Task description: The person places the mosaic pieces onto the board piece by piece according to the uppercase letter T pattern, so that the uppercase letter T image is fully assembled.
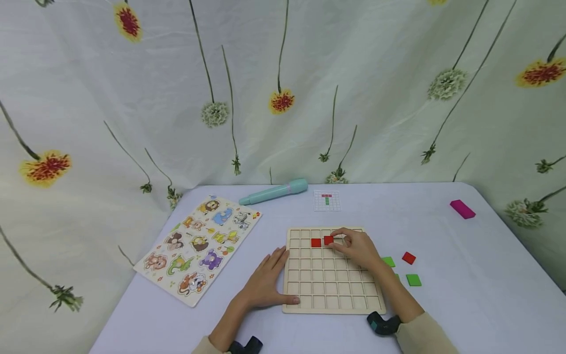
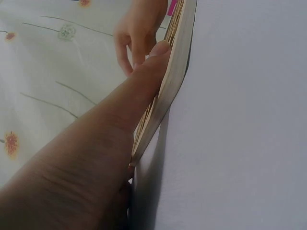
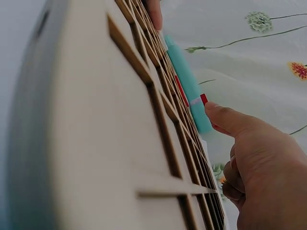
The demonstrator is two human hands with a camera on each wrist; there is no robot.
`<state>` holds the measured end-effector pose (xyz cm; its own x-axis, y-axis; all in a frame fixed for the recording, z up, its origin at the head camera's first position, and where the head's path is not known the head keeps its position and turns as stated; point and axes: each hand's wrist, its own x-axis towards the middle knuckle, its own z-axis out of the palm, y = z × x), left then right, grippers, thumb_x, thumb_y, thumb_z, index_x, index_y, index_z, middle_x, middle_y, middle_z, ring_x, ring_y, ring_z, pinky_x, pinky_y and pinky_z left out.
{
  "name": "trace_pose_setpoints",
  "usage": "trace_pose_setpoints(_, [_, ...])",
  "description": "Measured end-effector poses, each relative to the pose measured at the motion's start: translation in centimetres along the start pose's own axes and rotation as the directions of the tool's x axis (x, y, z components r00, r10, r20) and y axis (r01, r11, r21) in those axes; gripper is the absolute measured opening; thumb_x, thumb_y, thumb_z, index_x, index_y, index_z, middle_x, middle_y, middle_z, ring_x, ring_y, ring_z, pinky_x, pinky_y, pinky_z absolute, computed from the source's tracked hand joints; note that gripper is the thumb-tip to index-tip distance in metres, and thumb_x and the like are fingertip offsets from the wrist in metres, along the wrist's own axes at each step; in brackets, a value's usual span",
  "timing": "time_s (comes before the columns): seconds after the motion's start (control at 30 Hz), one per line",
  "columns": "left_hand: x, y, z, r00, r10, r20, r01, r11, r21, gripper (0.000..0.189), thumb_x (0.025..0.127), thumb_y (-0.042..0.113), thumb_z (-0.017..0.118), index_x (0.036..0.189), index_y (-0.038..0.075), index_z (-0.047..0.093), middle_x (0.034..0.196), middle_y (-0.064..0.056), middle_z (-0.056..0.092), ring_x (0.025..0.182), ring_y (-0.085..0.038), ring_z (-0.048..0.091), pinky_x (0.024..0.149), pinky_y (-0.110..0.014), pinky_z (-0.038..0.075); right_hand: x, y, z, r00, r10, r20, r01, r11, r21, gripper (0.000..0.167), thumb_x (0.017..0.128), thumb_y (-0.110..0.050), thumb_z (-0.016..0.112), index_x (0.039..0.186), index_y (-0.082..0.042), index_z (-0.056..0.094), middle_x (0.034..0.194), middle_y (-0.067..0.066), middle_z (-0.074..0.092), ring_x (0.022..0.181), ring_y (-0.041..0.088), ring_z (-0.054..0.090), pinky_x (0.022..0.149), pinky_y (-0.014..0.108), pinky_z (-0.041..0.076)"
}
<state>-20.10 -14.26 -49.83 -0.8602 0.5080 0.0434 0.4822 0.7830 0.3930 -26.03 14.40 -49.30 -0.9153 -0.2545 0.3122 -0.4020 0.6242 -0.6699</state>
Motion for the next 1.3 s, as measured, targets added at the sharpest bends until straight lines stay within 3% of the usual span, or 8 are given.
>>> trace_pose_setpoints(0.2, [0.1,0.1,-0.2,1.0,-0.001,0.003,0.001,1.0,0.009,0.12,0.061,0.082,0.056,0.149,0.01,0.016,0.154,-0.004,0.012,0.14,-0.019,0.006,0.113,-0.037,0.009,0.2,-0.5,0.4,0.999,0.042,0.014,-0.041,0.998,-0.044,0.03,0.079,-0.038,0.072,0.102,-0.02,0.068,0.047,-0.009,0.034,0.043,0.005,0.024,0.04,0.02,0.021])
trace_pose_setpoints(0.53, [0.1,0.1,-0.3,1.0,0.0,0.003,0.0,1.0,0.015,0.12,0.06,0.081,0.057,0.148,0.01,0.017,0.154,-0.004,0.013,0.14,-0.018,0.006,0.113,-0.037,0.009,0.3,-0.5,0.6,0.999,0.003,0.04,0.003,0.989,-0.146,0.032,0.081,-0.041,0.069,0.104,-0.019,0.067,0.047,-0.01,0.034,0.043,0.005,0.023,0.04,0.021,0.021])
trace_pose_setpoints(1.07, [0.2,-0.1,-0.1,1.0,-0.005,0.009,0.005,1.0,0.007,0.12,0.06,0.083,0.055,0.149,0.011,0.017,0.154,-0.004,0.013,0.14,-0.018,0.006,0.113,-0.038,0.01,0.0,-0.6,0.5,0.999,0.008,0.043,-0.001,0.989,-0.149,0.035,0.081,-0.041,0.068,0.108,-0.017,0.066,0.048,-0.009,0.035,0.043,0.005,0.024,0.04,0.021,0.022])
trace_pose_setpoints(1.3, [0.2,-0.1,0.0,1.0,-0.004,0.007,0.004,1.0,0.013,0.121,0.06,0.084,0.053,0.149,0.01,0.017,0.154,-0.004,0.013,0.14,-0.017,0.006,0.113,-0.037,0.01,-0.8,0.0,-0.5,1.0,0.01,-0.007,-0.011,0.989,-0.151,0.037,0.078,-0.039,0.072,0.106,-0.016,0.068,0.048,-0.01,0.033,0.044,0.004,0.023,0.04,0.021,0.021])
